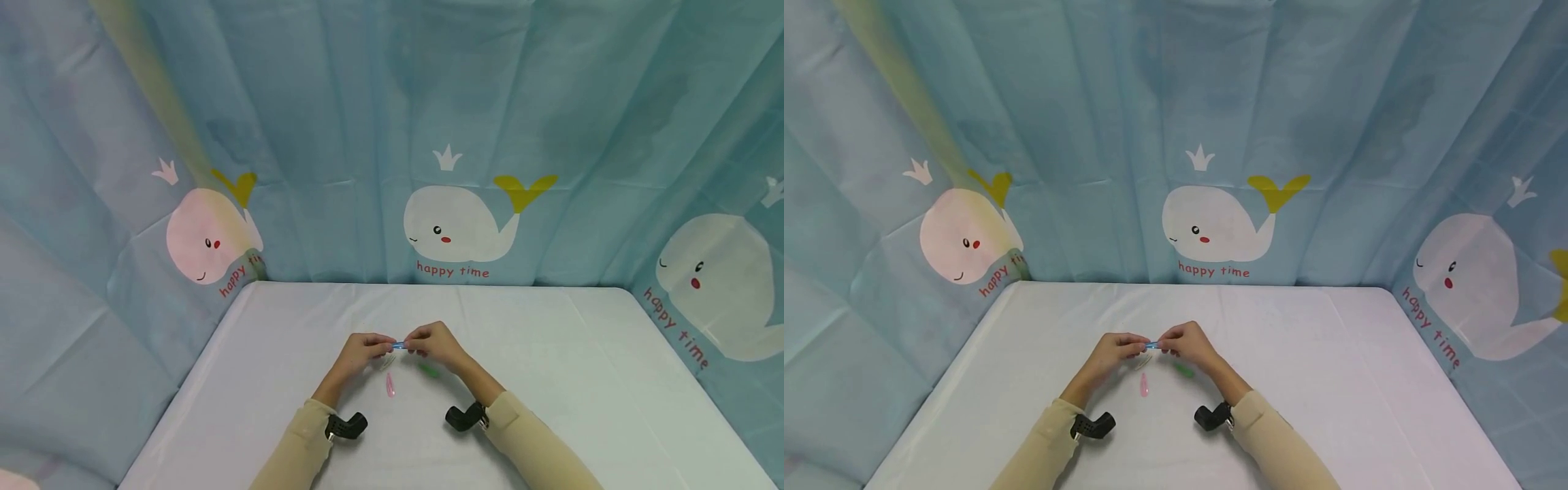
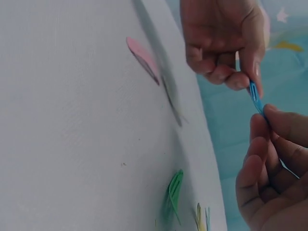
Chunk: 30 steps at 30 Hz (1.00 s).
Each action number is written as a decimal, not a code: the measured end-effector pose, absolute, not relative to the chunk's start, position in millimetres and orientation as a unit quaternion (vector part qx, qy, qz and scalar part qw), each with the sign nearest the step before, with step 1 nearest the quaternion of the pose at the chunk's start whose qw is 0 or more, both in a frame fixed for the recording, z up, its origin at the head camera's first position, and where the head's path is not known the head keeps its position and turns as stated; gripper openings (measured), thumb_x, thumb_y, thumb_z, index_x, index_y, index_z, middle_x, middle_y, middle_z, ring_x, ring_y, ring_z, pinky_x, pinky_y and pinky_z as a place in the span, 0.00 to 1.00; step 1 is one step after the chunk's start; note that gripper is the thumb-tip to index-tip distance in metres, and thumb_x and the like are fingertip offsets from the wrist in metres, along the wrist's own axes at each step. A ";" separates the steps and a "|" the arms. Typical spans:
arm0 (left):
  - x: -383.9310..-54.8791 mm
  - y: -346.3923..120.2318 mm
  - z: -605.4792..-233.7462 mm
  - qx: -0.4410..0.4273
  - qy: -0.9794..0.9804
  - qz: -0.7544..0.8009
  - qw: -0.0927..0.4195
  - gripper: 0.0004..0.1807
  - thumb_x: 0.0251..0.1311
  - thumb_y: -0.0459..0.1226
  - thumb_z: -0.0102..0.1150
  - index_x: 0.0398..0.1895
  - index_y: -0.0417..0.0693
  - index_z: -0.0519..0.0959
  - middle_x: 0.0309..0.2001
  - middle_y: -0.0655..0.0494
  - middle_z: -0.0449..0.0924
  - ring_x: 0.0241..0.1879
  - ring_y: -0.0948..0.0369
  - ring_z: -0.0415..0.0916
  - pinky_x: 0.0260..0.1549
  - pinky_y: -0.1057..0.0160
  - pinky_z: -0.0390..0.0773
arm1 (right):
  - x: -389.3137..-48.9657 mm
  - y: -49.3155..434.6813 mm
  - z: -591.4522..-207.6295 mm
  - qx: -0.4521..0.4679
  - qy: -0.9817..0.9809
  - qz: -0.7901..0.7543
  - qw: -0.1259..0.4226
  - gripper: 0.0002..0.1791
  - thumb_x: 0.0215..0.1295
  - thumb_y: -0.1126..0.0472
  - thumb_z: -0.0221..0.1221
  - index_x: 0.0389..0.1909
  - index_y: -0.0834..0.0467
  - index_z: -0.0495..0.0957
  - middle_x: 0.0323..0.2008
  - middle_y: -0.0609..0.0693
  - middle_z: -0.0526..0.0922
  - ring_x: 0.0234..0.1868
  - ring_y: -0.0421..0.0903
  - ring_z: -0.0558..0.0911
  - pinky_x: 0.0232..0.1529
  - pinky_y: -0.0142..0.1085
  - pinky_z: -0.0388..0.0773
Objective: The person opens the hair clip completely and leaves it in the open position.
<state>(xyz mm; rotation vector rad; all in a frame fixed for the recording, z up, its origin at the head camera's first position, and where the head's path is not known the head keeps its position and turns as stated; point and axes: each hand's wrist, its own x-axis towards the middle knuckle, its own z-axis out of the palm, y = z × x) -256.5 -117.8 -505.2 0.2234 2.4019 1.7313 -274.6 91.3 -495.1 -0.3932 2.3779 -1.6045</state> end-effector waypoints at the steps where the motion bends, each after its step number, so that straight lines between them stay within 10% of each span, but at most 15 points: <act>1: -255.8 -117.1 -504.4 0.071 0.801 0.587 0.091 0.10 0.62 0.36 0.61 0.42 0.40 0.86 0.38 0.49 0.87 0.37 0.66 0.77 0.40 0.67 0.77 | -273.9 92.5 -494.7 -0.130 0.810 -0.557 0.128 0.08 0.61 0.62 0.64 0.32 0.64 0.86 0.25 0.50 0.85 0.24 0.40 0.75 0.27 0.31 0.73; 30: -242.8 -104.7 -498.0 0.030 0.644 0.747 0.165 0.18 0.64 0.32 0.58 0.51 0.25 0.78 0.30 0.63 0.86 0.33 0.68 0.79 0.40 0.68 0.79 | -250.3 99.9 -485.5 -0.025 0.646 -0.737 0.196 0.12 0.65 0.66 0.59 0.43 0.72 0.81 0.25 0.45 0.84 0.26 0.38 0.78 0.31 0.30 0.78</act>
